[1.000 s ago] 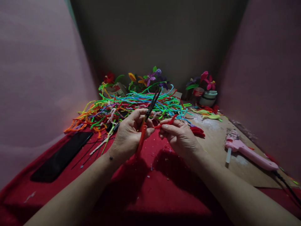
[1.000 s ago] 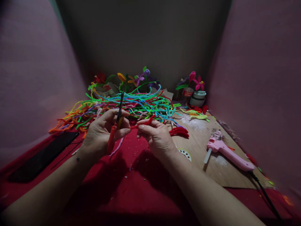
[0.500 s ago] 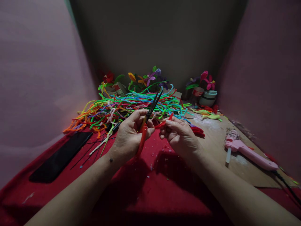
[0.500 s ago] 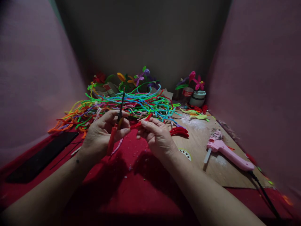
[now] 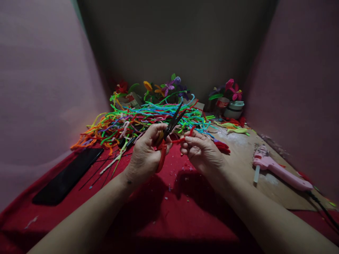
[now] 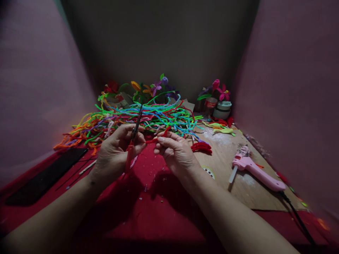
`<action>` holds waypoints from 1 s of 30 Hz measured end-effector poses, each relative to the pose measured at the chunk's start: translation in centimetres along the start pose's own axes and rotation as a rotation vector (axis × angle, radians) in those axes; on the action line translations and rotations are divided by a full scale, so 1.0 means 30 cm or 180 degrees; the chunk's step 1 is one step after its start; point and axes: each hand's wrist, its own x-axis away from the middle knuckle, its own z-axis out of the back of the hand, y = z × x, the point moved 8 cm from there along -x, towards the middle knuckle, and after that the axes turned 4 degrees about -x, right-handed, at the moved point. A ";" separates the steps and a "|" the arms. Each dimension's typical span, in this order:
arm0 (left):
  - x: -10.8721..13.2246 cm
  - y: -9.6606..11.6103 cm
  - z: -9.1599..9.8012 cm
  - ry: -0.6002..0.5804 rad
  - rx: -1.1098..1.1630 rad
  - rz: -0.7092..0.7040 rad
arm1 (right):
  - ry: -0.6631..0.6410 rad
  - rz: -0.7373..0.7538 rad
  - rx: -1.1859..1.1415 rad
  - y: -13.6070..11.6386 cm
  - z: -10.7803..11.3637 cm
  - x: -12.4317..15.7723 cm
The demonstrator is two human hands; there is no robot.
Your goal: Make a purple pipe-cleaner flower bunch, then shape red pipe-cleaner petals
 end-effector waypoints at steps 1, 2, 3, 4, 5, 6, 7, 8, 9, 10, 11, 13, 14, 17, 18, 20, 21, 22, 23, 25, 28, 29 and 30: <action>-0.001 -0.004 -0.002 -0.0024 0.0000 0.0023 | -0.0039 -0.0015 -0.0035 0.001 -0.003 0.001; -0.001 -0.008 -0.006 -0.0058 0.0002 0.0044 | -0.0062 -0.0018 -0.0055 0.001 -0.004 0.002; -0.001 -0.010 -0.009 -0.0093 0.0008 0.0056 | -0.0074 -0.0014 -0.0053 0.000 -0.005 0.002; -0.001 -0.011 -0.011 -0.0124 0.0011 0.0065 | -0.0074 -0.0001 -0.0035 -0.002 -0.006 0.002; -0.001 -0.011 -0.012 -0.0146 0.0005 0.0071 | -0.0067 0.0019 -0.0006 -0.004 -0.006 0.001; -0.001 -0.010 -0.013 -0.0159 -0.0007 0.0071 | -0.0058 0.0036 0.0035 -0.006 -0.005 0.001; -0.001 -0.009 -0.012 -0.0167 -0.0027 0.0069 | -0.0045 0.0053 0.0077 -0.008 -0.005 0.000; -0.001 -0.008 -0.011 -0.0166 -0.0050 0.0068 | -0.0030 0.0069 0.0113 -0.010 -0.004 -0.001; -0.002 -0.007 -0.009 -0.0151 -0.0075 0.0072 | -0.0014 0.0075 0.0142 -0.012 -0.003 -0.001; -0.002 -0.007 -0.007 -0.0131 -0.0095 0.0082 | 0.0003 0.0078 0.0160 -0.013 -0.002 -0.002; -0.002 -0.008 -0.004 -0.0108 -0.0105 0.0093 | 0.0017 0.0076 0.0170 -0.014 -0.001 -0.002; -0.001 -0.009 -0.001 -0.0061 -0.0120 0.0090 | 0.0027 0.0074 0.0203 -0.016 -0.001 -0.002; 0.000 -0.008 0.000 -0.0045 -0.0129 0.0069 | 0.0021 0.0075 0.0237 -0.017 -0.002 -0.001; 0.003 -0.005 0.004 0.0015 -0.0153 -0.0037 | -0.0035 0.0110 0.0357 -0.022 -0.010 0.003; 0.003 -0.004 0.006 0.0036 -0.0169 -0.0072 | -0.0067 0.0131 0.0392 -0.025 -0.014 0.005; 0.005 0.000 0.011 0.0091 -0.0194 -0.0146 | -0.0156 0.0207 0.0478 -0.033 -0.026 0.010; 0.007 0.003 0.015 0.0120 -0.0205 -0.0187 | -0.0195 0.0272 0.0546 -0.040 -0.031 0.013; 0.009 0.008 0.018 0.0151 -0.0217 -0.0244 | -0.0230 0.0356 0.0628 -0.048 -0.036 0.017; 0.012 0.014 0.022 0.0189 -0.0242 -0.0315 | -0.0262 0.0455 0.0717 -0.058 -0.040 0.020; 0.019 0.027 0.028 0.0256 -0.0382 -0.0480 | -0.0334 0.0692 0.0870 -0.078 -0.047 0.027; 0.033 0.047 0.033 0.0353 -0.0694 -0.0769 | -0.0443 0.0937 0.1054 -0.093 -0.048 0.029; 0.037 0.052 0.033 0.0373 -0.0776 -0.0864 | -0.0460 0.0976 0.1095 -0.092 -0.044 0.027; 0.041 0.057 0.032 0.0388 -0.0853 -0.0959 | -0.0469 0.0995 0.1127 -0.090 -0.038 0.024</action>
